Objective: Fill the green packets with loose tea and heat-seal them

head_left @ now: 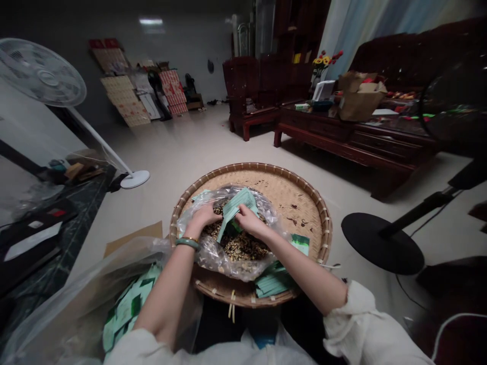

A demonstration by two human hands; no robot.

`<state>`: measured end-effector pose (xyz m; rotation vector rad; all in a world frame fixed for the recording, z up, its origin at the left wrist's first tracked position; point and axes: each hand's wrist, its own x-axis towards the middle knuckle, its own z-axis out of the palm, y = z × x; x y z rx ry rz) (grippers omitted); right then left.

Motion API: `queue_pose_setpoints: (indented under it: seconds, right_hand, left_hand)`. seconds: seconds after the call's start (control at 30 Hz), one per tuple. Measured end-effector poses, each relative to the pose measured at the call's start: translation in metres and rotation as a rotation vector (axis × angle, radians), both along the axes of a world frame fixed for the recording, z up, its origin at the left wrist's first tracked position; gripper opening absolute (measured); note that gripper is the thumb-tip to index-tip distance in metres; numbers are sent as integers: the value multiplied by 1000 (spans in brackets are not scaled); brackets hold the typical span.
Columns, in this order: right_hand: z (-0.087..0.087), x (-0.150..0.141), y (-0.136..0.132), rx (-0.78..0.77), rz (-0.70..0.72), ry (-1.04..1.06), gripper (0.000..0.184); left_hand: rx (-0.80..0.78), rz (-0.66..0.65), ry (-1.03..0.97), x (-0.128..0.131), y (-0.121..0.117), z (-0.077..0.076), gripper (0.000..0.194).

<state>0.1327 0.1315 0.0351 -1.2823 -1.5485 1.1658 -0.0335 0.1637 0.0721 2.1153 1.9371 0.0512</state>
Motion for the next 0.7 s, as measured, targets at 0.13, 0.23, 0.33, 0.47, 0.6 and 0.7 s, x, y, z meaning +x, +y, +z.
queue_pose_setpoints:
  seconds: [0.13,0.23,0.33,0.47,0.6,0.7]
  right_hand:
    - [4,1,4,-89,6,42,6]
    - [9,3,6,-170,24,77,6]
    - [15,5,7,-252,44,108,7]
    - [24,7,4,-312,65,140,9]
    - [34,16,-4,-327,81,173,9]
    - [39,30,-11,-246,54,196,6]
  left_hand:
    - [18,-27,6,3,-28,10,57]
    - [47,-46,37,9,-55,15,44]
    - [146,-80,164,23,-82,17,41]
    - [252,-236,324,49,-114,10,30]
    - [304,-358,253,62,-132,1,30]
    - [387,-395,146,54,-137,-2,39]
